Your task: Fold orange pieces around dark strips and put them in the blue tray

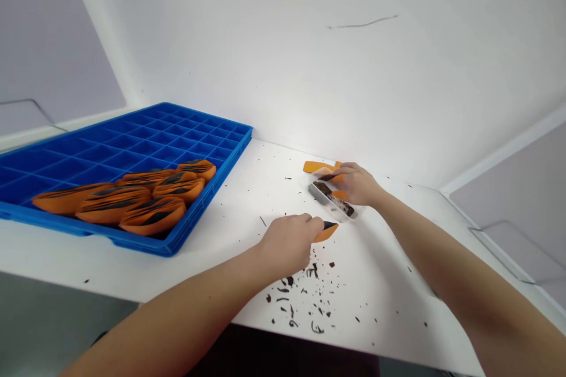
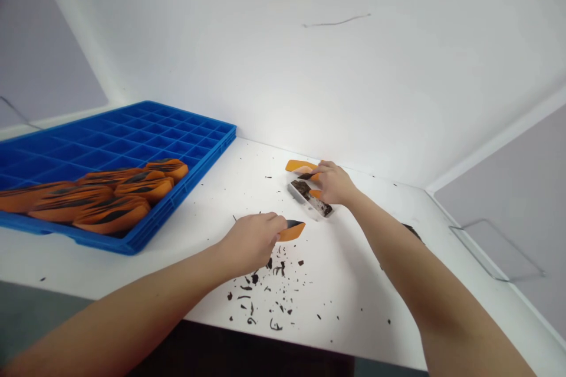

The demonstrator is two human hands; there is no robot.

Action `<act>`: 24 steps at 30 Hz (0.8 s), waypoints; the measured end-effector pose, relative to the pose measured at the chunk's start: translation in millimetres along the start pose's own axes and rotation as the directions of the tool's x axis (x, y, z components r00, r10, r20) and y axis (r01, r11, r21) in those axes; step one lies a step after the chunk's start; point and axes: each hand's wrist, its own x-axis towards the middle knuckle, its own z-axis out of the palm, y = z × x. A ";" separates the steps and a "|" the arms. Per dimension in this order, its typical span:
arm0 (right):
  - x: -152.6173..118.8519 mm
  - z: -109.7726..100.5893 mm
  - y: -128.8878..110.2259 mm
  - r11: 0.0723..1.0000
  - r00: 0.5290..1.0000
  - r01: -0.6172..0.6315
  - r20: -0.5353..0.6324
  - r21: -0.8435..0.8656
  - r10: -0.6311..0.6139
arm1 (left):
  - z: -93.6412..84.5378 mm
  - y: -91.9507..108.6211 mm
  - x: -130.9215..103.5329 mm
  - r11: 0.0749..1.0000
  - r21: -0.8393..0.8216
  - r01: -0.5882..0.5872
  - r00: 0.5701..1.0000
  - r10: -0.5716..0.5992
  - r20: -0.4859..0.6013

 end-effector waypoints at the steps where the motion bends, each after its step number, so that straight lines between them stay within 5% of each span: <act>1: -3.8 -3.5 1.0 1.000 1.000 0.017 -0.008 -0.001 -0.017 | 0.3 0.1 -0.1 1.000 -0.002 -0.002 1.000 0.002 0.003; 6: -37.8 -26.3 -7.9 0.994 0.986 0.036 -0.164 0.104 -0.019 | -0.1 1.0 -0.2 1.000 0.007 -0.018 1.000 0.018 -0.015; 12: -97.1 -49.2 -51.8 0.906 0.929 0.168 -0.369 0.388 -0.014 | -1.7 3.0 0.0 1.000 0.010 -0.006 1.000 0.006 0.020; 17: -125.2 -30.0 -76.8 0.768 0.912 0.270 -0.411 0.581 -0.010 | 2.8 1.9 1.5 0.999 0.012 -0.046 0.999 0.046 -0.022; 24: -126.0 -12.9 -87.5 0.785 0.934 0.188 -0.355 0.590 0.043 | 1.7 2.3 2.4 0.999 0.017 -0.032 0.999 0.032 0.000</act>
